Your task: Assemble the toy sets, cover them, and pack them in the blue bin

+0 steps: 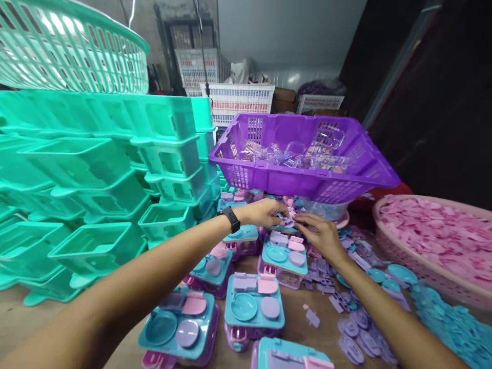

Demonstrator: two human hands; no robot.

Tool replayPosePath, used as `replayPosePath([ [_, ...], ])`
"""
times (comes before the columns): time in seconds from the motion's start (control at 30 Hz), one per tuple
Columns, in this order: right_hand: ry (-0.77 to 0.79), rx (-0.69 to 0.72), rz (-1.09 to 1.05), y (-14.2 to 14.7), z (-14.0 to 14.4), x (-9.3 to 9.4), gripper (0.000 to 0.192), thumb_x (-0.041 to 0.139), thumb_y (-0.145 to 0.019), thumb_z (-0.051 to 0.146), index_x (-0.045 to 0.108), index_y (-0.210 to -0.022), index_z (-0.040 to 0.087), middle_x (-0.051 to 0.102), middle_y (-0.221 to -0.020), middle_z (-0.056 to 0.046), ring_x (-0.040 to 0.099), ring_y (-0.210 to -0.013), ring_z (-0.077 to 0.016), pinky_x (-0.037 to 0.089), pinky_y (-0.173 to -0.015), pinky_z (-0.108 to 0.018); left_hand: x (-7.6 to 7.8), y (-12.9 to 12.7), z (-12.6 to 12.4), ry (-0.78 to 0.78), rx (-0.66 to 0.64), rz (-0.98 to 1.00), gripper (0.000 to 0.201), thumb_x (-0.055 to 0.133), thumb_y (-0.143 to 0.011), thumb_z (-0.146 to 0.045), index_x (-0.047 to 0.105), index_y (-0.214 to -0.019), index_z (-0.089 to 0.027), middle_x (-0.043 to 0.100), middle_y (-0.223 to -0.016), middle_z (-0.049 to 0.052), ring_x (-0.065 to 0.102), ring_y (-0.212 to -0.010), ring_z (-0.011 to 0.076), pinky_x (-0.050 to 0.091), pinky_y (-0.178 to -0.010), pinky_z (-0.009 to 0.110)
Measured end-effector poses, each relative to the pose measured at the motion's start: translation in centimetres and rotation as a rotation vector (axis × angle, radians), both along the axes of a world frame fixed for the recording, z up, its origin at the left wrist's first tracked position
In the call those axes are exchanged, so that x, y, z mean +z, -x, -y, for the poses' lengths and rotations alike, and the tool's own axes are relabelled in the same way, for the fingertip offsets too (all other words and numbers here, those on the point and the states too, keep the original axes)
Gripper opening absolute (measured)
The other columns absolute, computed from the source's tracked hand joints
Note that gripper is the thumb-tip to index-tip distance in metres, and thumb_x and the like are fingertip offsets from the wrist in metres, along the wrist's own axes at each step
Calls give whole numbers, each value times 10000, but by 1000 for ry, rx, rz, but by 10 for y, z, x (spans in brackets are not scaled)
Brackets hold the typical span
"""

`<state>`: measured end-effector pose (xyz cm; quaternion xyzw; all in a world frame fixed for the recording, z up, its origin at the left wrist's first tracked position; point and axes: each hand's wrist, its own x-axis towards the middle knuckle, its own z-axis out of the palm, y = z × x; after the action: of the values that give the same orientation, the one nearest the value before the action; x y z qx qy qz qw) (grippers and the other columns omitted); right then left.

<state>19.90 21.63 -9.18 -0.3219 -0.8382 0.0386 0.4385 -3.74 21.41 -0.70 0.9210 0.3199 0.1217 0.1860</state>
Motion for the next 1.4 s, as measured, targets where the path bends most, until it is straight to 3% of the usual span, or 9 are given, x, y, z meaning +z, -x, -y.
replayPosePath([
  [0.43,58,98,146,-1,-10,16,160,673,-923,248,826,-966,226,790,-965,-89,759,-864,-218,620,-793,-353,-1,5,-5,17,-25,-60,154,582,-941,-150,687,-1050,-118,737,-957,44,643,-819,143,462,-715,204],
  [0.8,-85,176,216,-3,-5,10,274,524,-983,164,782,-1070,194,765,-1039,-123,725,-984,-250,613,-874,-422,1,-3,4,-75,6,-129,128,597,-927,-110,700,-1002,-119,728,-932,65,612,-755,142,435,-692,220],
  [0.97,-64,213,260,-8,-8,9,234,555,-981,199,778,-1050,198,766,-1054,-122,717,-1000,-250,611,-897,-424,-4,-1,6,-45,10,-124,184,582,-954,-146,689,-1101,-118,736,-915,60,615,-713,140,429,-662,223],
  [1.17,-3,125,185,-4,0,-3,291,536,-956,158,773,-1124,173,759,-1144,-151,712,-1084,-269,589,-963,-463,-5,-6,6,29,16,-63,213,613,-911,-133,713,-1099,-126,756,-983,89,666,-840,185,454,-741,246],
  [1.3,64,127,161,-2,-1,18,229,640,-823,113,825,-918,209,803,-972,-93,758,-933,-245,615,-880,-371,1,-6,8,110,57,45,103,650,-874,-136,720,-950,-138,736,-864,42,640,-766,156,456,-690,221],
  [1.4,107,63,73,8,8,39,204,645,-837,176,835,-889,227,813,-957,-76,770,-880,-244,618,-832,-349,3,0,17,170,128,189,142,575,-950,-206,680,-969,-113,691,-790,24,613,-685,130,472,-634,206],
])
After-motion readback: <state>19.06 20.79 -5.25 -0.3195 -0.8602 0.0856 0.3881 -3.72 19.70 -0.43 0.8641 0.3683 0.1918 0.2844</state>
